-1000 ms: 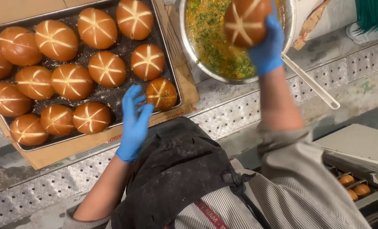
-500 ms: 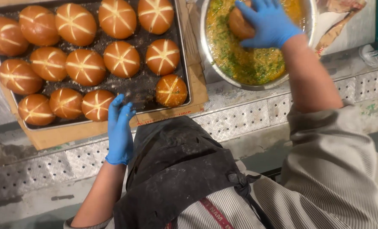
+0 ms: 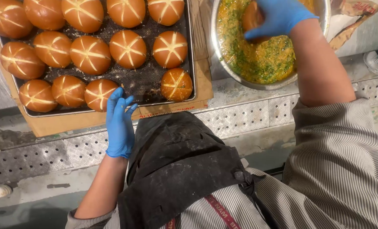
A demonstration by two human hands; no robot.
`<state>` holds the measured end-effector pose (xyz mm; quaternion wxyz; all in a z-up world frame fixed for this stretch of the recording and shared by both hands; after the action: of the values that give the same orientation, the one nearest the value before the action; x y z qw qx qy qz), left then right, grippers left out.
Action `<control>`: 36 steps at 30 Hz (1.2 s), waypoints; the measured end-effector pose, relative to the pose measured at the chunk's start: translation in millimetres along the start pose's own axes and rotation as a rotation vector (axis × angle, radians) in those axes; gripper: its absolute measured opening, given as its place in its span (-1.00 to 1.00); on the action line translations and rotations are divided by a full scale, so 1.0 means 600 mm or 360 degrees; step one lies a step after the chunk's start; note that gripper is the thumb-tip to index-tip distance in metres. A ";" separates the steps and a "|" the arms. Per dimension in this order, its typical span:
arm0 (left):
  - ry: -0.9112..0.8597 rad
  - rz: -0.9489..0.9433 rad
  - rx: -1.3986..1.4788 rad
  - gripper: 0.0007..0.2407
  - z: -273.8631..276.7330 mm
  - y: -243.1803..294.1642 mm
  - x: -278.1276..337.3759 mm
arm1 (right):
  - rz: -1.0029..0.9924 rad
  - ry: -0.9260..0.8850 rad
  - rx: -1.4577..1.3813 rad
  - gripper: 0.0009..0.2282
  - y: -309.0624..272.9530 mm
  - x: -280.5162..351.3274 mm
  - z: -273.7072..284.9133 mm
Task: Dipping scored bread rolls into a bowl of herb-infused liquid and placing them onto a tray.
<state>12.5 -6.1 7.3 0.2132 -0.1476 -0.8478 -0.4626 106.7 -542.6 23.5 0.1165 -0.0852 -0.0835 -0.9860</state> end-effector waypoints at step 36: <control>-0.0258 0.0072 -0.0070 -0.62 -0.056 -0.027 -0.014 | -0.0498 0.0684 -0.3487 -0.43 0.003 0.195 -0.048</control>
<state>20.1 -43.5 7.2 0.1510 -0.2082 -0.8483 -0.4629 -9.0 -574.7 17.6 -0.1339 0.0413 0.8391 -0.5256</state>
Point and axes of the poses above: each hand's wrist, its own x-axis away from the middle knuckle, its own z-axis out of the back of the hand, y = z × x, the point moved 1 cm from there along -x, towards the middle knuckle, and after that the axes turned 14 degrees about x, right-handed, at the moved point
